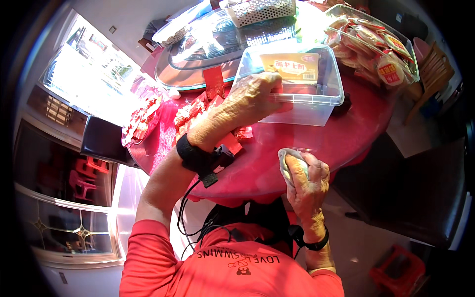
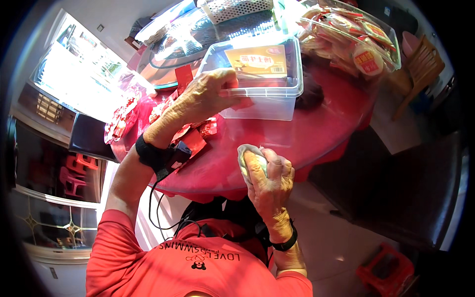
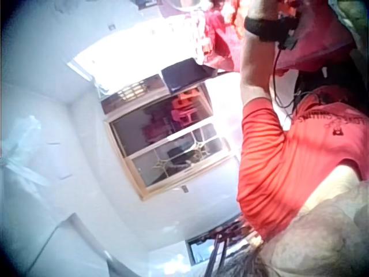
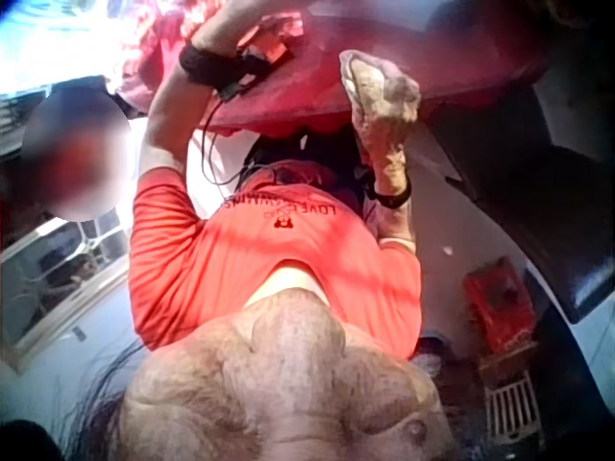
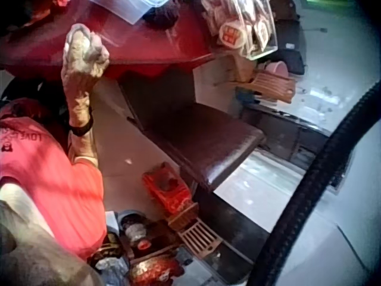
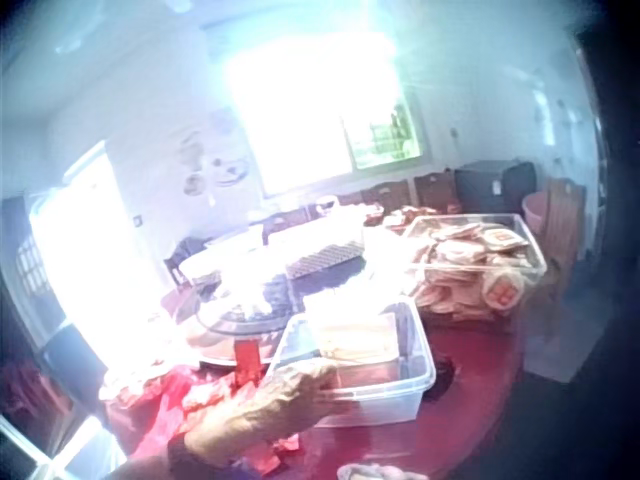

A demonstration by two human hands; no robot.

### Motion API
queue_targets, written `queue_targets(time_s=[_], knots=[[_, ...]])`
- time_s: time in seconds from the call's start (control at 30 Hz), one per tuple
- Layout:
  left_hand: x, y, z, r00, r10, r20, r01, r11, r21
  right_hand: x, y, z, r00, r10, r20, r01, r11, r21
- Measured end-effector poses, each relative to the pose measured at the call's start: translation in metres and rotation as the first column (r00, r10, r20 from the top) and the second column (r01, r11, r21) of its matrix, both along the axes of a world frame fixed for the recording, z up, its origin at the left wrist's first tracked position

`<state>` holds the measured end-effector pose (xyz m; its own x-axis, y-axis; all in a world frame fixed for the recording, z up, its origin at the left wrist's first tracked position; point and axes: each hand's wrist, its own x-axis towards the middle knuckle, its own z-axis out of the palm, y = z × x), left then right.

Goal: The person wipes down red envelopes with a cloth and places them into a plastic container.

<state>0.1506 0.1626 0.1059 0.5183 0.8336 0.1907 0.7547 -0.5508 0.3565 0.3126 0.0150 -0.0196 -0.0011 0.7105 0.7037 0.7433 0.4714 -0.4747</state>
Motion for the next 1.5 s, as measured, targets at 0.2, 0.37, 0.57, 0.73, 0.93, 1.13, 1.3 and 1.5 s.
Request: queue_targets(time_s=[0.2,0.37,0.57,0.73,0.93,1.13,1.3,1.5], knots=[[0.000,0.005,0.018,0.992,-0.045,0.118,0.079,0.947,-0.311,0.003,-0.001,-0.001,1.000,0.016,-0.004,-0.016,1.000,-0.010],[0.003,0.010,0.015,0.997,0.061,-0.036,-0.070,0.911,-0.407,0.004,0.000,0.000,0.999,0.030,-0.020,-0.030,1.000,-0.009],[-0.008,0.015,0.013,0.972,0.071,0.223,0.025,0.914,-0.404,0.003,0.000,0.001,0.999,0.028,-0.025,-0.027,0.999,0.016],[-0.001,0.010,0.017,0.930,0.218,0.295,-0.092,0.917,-0.387,0.003,-0.001,0.001,0.998,0.042,-0.050,-0.041,0.999,0.008],[-0.015,-0.017,0.015,0.994,-0.099,-0.048,0.103,0.992,0.071,0.004,-0.002,0.000,0.998,0.035,-0.049,-0.035,0.999,0.014],[-0.026,-0.006,0.019,0.980,-0.021,0.199,-0.012,0.987,0.160,0.003,-0.003,0.001,0.998,0.033,-0.045,-0.033,0.999,0.009],[-0.028,-0.005,0.042,0.927,0.000,0.376,-0.004,1.000,0.009,0.002,-0.003,-0.001,0.997,0.025,-0.068,-0.024,0.999,0.025],[-0.034,-0.010,0.041,0.837,0.004,0.548,0.046,0.996,-0.079,0.001,-0.003,-0.001,0.997,0.020,-0.068,-0.016,0.998,0.053]])
